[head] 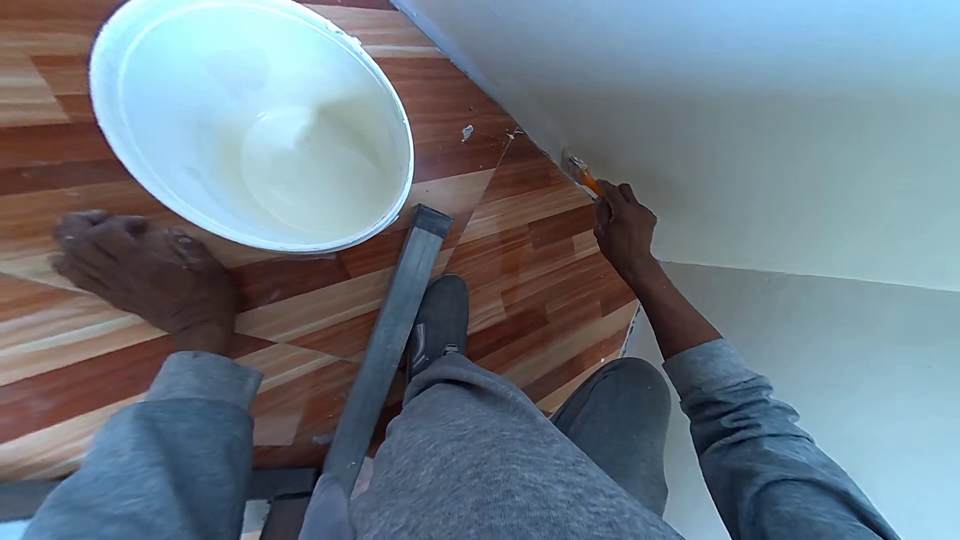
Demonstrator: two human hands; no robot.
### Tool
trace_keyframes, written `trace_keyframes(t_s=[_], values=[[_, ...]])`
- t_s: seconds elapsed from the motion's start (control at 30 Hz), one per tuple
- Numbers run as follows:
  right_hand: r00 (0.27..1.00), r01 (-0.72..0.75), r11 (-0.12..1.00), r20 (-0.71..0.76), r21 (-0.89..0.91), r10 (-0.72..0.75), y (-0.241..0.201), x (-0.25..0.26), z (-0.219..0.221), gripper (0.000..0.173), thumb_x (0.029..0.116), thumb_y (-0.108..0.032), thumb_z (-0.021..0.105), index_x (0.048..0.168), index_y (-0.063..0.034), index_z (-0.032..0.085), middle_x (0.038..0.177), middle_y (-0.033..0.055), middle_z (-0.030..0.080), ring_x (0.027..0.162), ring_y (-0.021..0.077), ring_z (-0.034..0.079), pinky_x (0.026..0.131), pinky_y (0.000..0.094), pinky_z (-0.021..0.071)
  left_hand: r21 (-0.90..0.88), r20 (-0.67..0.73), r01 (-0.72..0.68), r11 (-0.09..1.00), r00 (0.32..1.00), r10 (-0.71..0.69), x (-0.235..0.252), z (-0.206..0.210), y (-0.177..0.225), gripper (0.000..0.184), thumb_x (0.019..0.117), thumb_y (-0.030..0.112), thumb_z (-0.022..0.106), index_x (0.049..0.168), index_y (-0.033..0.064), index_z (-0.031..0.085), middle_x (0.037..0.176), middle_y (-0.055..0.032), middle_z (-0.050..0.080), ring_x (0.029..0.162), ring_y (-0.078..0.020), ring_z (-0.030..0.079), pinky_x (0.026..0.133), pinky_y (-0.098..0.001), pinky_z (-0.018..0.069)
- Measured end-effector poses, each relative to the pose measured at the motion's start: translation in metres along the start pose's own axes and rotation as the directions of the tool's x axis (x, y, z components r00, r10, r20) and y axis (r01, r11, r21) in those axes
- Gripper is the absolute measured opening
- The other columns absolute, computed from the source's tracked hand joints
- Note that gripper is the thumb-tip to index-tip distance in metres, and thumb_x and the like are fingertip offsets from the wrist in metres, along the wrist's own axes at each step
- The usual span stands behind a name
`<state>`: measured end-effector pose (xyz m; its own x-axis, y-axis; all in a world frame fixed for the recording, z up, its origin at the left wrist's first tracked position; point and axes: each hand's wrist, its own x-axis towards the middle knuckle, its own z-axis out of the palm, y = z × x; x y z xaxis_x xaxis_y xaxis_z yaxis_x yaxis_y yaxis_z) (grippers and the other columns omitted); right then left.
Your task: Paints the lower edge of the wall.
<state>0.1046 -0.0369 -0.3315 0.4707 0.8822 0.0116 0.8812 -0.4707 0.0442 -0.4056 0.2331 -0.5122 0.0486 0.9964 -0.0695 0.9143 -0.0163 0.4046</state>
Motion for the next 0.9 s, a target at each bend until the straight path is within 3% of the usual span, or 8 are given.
trace_keyframes(t_s=[0.1,0.2,0.4,0.47,0.53,0.67,0.8,0.9], values=[[0.997,-0.052,0.994,-0.058,0.095,0.058,-0.009,0.022,0.027,0.034,0.1053,-0.016,0.051,0.134,-0.0100,0.068,0.107,0.0167,0.070,0.078,0.0324,0.070,0.061,0.0492,0.0555,0.001,-0.014,-0.013,1.000,1.000,0.013,-0.001,-0.001,0.002,0.051,0.1049,0.044,0.036,0.139,0.0091,0.050,0.157,-0.0149,0.038,0.148,-0.0332,0.033,0.122,-0.0547,0.0199],[0.990,-0.138,0.986,-0.005,0.093,0.139,0.000,0.023,0.041,0.035,0.1055,-0.015,0.049,0.136,-0.0101,0.066,0.111,0.0184,0.070,0.081,0.0347,0.071,0.066,0.0516,0.0568,-0.002,-0.022,-0.019,1.000,1.000,0.019,-0.001,-0.002,0.004,0.050,0.1052,0.043,0.035,0.138,0.0085,0.051,0.157,-0.0150,0.039,0.149,-0.0326,0.032,0.123,-0.0542,0.0186],[0.939,-0.327,0.945,0.103,-0.022,0.328,0.024,-0.032,0.020,0.035,0.1060,-0.015,0.045,0.135,-0.0056,0.062,0.117,0.0236,0.067,0.089,0.0421,0.070,0.070,0.0618,0.0554,-0.007,-0.019,-0.038,0.999,0.999,0.038,-0.001,-0.002,0.001,0.050,0.1053,0.042,0.037,0.139,0.0066,0.050,0.156,-0.0169,0.040,0.148,-0.0350,0.033,0.122,-0.0567,0.0195],[0.949,-0.312,0.950,0.058,0.010,0.311,0.016,-0.039,0.010,0.034,0.1048,-0.015,0.046,0.131,-0.0042,0.065,0.112,0.0220,0.069,0.087,0.0399,0.070,0.069,0.0596,0.0552,0.005,-0.017,-0.016,1.000,1.000,0.016,-0.001,0.001,-0.002,0.052,0.1048,0.044,0.036,0.140,0.0087,0.050,0.157,-0.0144,0.040,0.149,-0.0323,0.033,0.123,-0.0551,0.0193],[0.973,-0.231,0.971,0.030,0.066,0.229,0.001,-0.038,0.001,0.035,0.1058,-0.015,0.047,0.135,-0.0049,0.063,0.113,0.0212,0.068,0.086,0.0375,0.070,0.067,0.0565,0.0563,0.015,-0.006,-0.010,1.000,1.000,0.010,-0.001,0.006,-0.007,0.054,0.1047,0.046,0.034,0.143,0.0103,0.048,0.157,-0.0131,0.040,0.149,-0.0312,0.033,0.123,-0.0550,0.0187],[0.991,-0.086,0.983,-0.090,0.160,0.101,-0.026,0.010,0.021,0.033,0.1048,-0.014,0.052,0.133,-0.0073,0.067,0.108,0.0174,0.071,0.080,0.0312,0.071,0.065,0.0486,0.0582,-0.001,0.003,-0.010,1.000,1.000,0.010,0.001,0.010,-0.012,0.056,0.1045,0.048,0.033,0.144,0.0113,0.048,0.158,-0.0133,0.040,0.151,-0.0309,0.031,0.124,-0.0556,0.0162],[0.980,-0.127,0.975,-0.129,0.181,0.151,-0.018,0.025,0.044,0.034,0.1059,-0.016,0.051,0.135,-0.0107,0.067,0.108,0.0157,0.070,0.082,0.0301,0.071,0.067,0.0475,0.0582,0.004,-0.003,-0.020,1.000,1.000,0.020,0.004,0.016,-0.018,0.056,0.1036,0.048,0.033,0.144,0.0129,0.048,0.157,-0.0123,0.040,0.150,-0.0294,0.031,0.124,-0.0544,0.0156],[0.960,-0.281,0.952,0.022,0.119,0.280,0.008,-0.027,0.023,0.037,0.1091,-0.021,0.046,0.143,-0.0121,0.057,0.123,0.0195,0.066,0.095,0.0368,0.071,0.075,0.0553,0.0588,0.006,0.000,-0.005,1.000,1.000,0.005,0.003,0.017,-0.017,0.057,0.1034,0.049,0.032,0.144,0.0123,0.047,0.158,-0.0122,0.038,0.151,-0.0294,0.030,0.124,-0.0541,0.0141]])
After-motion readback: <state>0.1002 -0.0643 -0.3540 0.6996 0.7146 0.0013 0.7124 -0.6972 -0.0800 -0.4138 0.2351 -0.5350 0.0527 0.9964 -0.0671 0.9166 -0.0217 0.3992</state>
